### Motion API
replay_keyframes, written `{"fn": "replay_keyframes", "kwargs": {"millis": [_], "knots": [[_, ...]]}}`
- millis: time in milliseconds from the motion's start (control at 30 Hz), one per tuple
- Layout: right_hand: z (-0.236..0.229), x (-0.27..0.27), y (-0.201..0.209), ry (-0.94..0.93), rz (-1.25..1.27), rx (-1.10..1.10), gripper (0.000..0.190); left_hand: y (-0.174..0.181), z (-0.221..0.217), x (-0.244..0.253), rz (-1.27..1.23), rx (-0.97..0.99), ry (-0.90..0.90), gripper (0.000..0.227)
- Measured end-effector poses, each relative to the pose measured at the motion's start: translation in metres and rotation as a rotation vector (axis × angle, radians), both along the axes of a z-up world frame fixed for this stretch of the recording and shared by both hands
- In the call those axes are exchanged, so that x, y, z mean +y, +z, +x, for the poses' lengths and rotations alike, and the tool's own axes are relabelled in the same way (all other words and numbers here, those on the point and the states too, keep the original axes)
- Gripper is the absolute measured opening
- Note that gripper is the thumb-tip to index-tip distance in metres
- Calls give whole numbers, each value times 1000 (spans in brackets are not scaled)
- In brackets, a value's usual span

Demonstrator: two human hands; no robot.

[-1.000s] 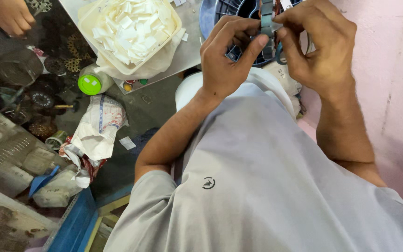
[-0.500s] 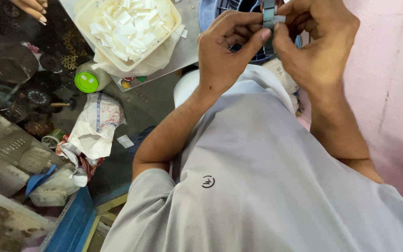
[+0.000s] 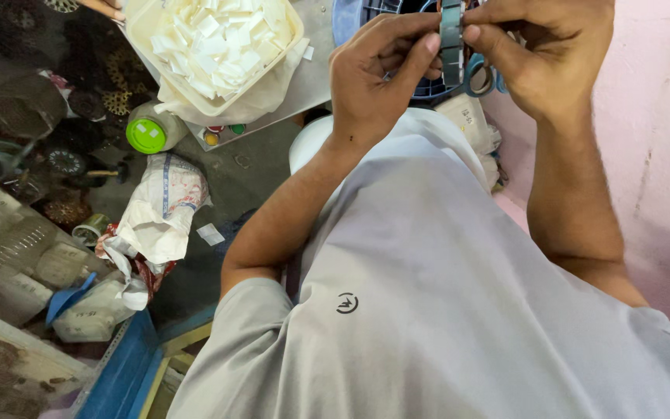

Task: The person inserts small white plastic pieces into slots on a rotating cylindrical component using blue-handled scissors. The person repeatedly picks pieces from a nearby container and places them into the component while rotating it to access different slots.

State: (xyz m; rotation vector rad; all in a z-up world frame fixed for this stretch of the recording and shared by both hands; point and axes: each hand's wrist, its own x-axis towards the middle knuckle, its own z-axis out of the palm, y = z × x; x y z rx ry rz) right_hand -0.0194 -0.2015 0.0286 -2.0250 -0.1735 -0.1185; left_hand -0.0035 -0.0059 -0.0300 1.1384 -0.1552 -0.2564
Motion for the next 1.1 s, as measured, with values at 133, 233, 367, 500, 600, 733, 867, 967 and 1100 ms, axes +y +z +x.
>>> {"fn": "replay_keyframes", "kwargs": {"millis": [133,233,367,500,600,733,867,967,1100], "knots": [[-8,-2,5,81,-155,-126,17,7,5,3,364,-393,122,16],[-23,-3,7,11,-247,-108,20,5,10,5,427,-453,100,22],[-36,-4,6,-117,-409,-78,16,-16,27,40,609,-527,176,26],[-44,-2,0,-189,-701,-12,15,-60,70,120,1437,-573,185,22],[-48,2,-8,-217,-811,80,23,-91,72,158,1398,-628,107,32],[-50,-2,-14,-178,-884,41,26,-115,69,167,1360,-551,87,23],[-54,-6,-24,-205,-834,127,31,-114,63,170,1330,-605,153,27],[-56,-11,-28,-225,-837,250,26,-109,63,169,1276,-683,155,28],[-66,-15,-21,-300,-557,452,26,-96,65,163,1296,-694,215,23]]}}
